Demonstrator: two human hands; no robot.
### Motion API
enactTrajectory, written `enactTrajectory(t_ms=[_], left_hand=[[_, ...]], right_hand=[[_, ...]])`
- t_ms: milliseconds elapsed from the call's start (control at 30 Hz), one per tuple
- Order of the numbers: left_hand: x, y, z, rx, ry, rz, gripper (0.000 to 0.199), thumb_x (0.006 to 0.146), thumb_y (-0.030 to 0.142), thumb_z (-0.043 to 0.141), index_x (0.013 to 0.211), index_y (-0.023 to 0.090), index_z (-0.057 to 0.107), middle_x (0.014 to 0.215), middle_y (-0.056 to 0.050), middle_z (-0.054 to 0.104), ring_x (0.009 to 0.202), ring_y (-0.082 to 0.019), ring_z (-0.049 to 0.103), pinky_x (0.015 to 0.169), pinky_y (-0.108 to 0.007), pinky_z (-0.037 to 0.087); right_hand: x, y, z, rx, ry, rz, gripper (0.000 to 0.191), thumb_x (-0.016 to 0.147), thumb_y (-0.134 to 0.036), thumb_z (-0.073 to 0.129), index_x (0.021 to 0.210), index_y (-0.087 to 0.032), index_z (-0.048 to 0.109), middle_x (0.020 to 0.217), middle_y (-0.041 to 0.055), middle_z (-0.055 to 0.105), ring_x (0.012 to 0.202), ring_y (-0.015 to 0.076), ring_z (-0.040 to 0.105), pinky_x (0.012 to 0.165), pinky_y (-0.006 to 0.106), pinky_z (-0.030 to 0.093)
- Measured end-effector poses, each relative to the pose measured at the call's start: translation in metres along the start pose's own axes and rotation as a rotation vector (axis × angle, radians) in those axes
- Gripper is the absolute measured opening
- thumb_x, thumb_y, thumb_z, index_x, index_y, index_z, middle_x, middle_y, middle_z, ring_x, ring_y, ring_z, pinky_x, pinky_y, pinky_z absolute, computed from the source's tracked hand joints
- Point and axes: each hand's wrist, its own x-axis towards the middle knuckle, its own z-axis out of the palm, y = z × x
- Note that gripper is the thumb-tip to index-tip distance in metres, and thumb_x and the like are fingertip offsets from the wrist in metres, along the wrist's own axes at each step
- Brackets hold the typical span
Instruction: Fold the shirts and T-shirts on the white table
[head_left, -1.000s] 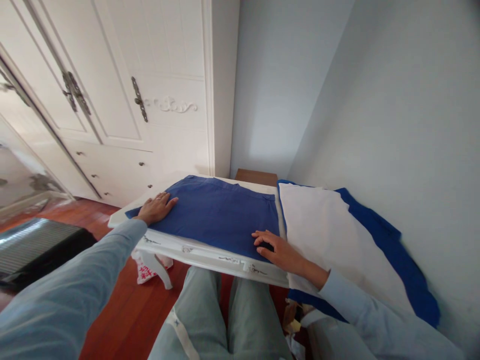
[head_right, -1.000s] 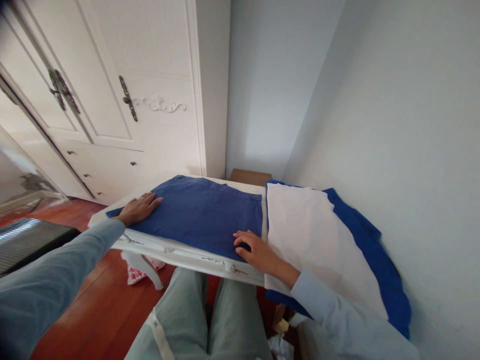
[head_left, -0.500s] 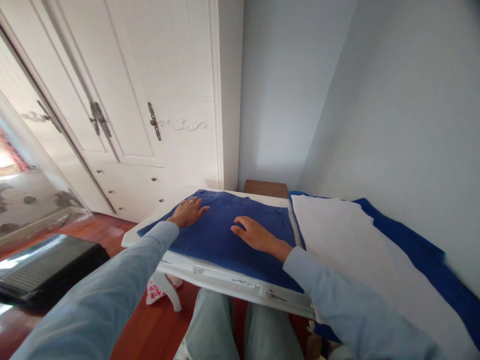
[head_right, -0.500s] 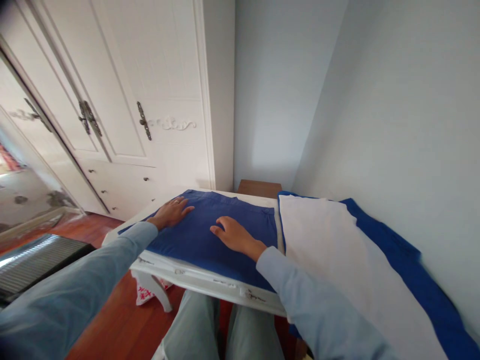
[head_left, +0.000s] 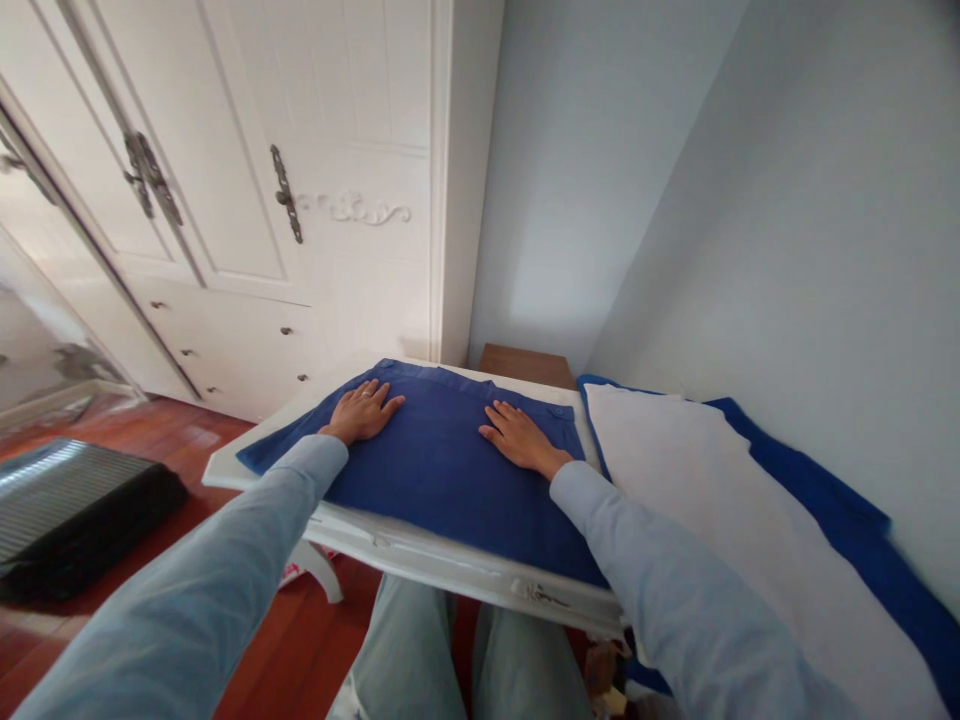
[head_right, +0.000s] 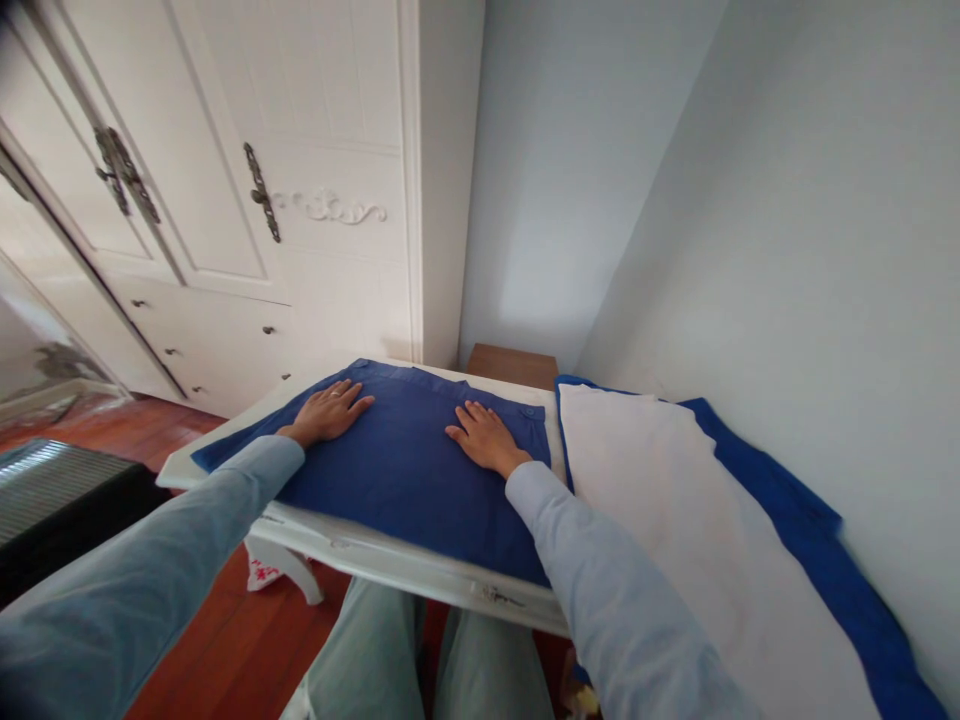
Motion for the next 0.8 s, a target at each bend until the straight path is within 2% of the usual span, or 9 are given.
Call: enactTrajectory(t_ms=[200, 333, 467, 567, 633, 733, 800], left_hand=[[0.0, 0.001, -0.001, -0.028, 0.019, -0.048, 0.074, 0.098, 0.061, 0.027, 0.154, 0.013, 0.04, 0.162, -0.018, 0.03, 0.152, -0.033, 0.028, 0.122, -0.052, 0.025], [-0.002, 0.002, -0.002, -0.038, 0.006, -0.057, 0.075, 0.098, 0.061, 0.026, 0.155, 0.013, 0.038, 0.163, -0.017, 0.029, 0.153, -0.032, 0.026, 0.123, -0.053, 0.022], [-0.002, -0.001, -0.006, -0.167, 0.029, -0.057, 0.074, 0.095, 0.06, 0.032, 0.15, 0.013, 0.047, 0.161, -0.015, 0.035, 0.151, -0.031, 0.029, 0.124, -0.05, 0.022], [-0.004, -0.011, -0.019, -0.287, 0.054, -0.071, 0.068, 0.096, 0.057, 0.027, 0.131, 0.014, 0.065, 0.141, -0.012, 0.061, 0.134, -0.029, 0.054, 0.114, -0.039, 0.041], [-0.009, -0.019, -0.032, -0.308, 0.072, -0.12, 0.065, 0.096, 0.054, 0.027, 0.121, 0.013, 0.071, 0.125, -0.013, 0.071, 0.119, -0.029, 0.064, 0.103, -0.036, 0.05], [-0.026, -0.024, -0.049, -0.313, 0.159, -0.214, 0.058, 0.093, 0.045, 0.036, 0.128, 0.008, 0.065, 0.128, -0.018, 0.068, 0.122, -0.034, 0.062, 0.105, -0.041, 0.048], [-0.045, -0.018, -0.055, -0.363, 0.244, -0.271, 0.058, 0.091, 0.041, 0.042, 0.135, 0.006, 0.058, 0.135, -0.02, 0.063, 0.128, -0.035, 0.058, 0.11, -0.044, 0.044]], right_hand=[[-0.023, 0.033, -0.005, -0.08, 0.007, 0.097, 0.071, 0.105, -0.058, 0.024, 0.158, -0.011, 0.034, 0.165, 0.0174, 0.024, 0.154, 0.0307, 0.021, 0.124, 0.049, 0.017], [-0.037, 0.045, -0.007, -0.111, 0.016, 0.135, 0.071, 0.105, -0.056, 0.025, 0.157, -0.008, 0.034, 0.165, 0.0199, 0.024, 0.153, 0.0321, 0.021, 0.123, 0.046, 0.02], [-0.043, 0.042, -0.007, -0.131, 0.013, 0.16, 0.071, 0.105, -0.055, 0.026, 0.157, -0.008, 0.033, 0.164, 0.0204, 0.025, 0.153, 0.0326, 0.022, 0.123, 0.045, 0.021], [-0.043, 0.036, -0.006, -0.132, 0.009, 0.191, 0.07, 0.105, -0.056, 0.025, 0.158, -0.01, 0.033, 0.165, 0.019, 0.024, 0.153, 0.0321, 0.022, 0.123, 0.046, 0.02], [-0.043, 0.033, -0.005, -0.133, 0.008, 0.212, 0.071, 0.105, -0.056, 0.024, 0.158, -0.01, 0.032, 0.165, 0.0191, 0.024, 0.153, 0.0324, 0.021, 0.123, 0.047, 0.02], [-0.044, 0.027, -0.003, -0.138, 0.003, 0.251, 0.071, 0.106, -0.056, 0.022, 0.158, -0.009, 0.031, 0.165, 0.0196, 0.024, 0.153, 0.0334, 0.02, 0.123, 0.048, 0.02], [-0.045, 0.022, -0.003, -0.143, 0.005, 0.282, 0.07, 0.106, -0.055, 0.023, 0.158, -0.009, 0.032, 0.165, 0.0195, 0.024, 0.153, 0.0339, 0.021, 0.122, 0.048, 0.02]])
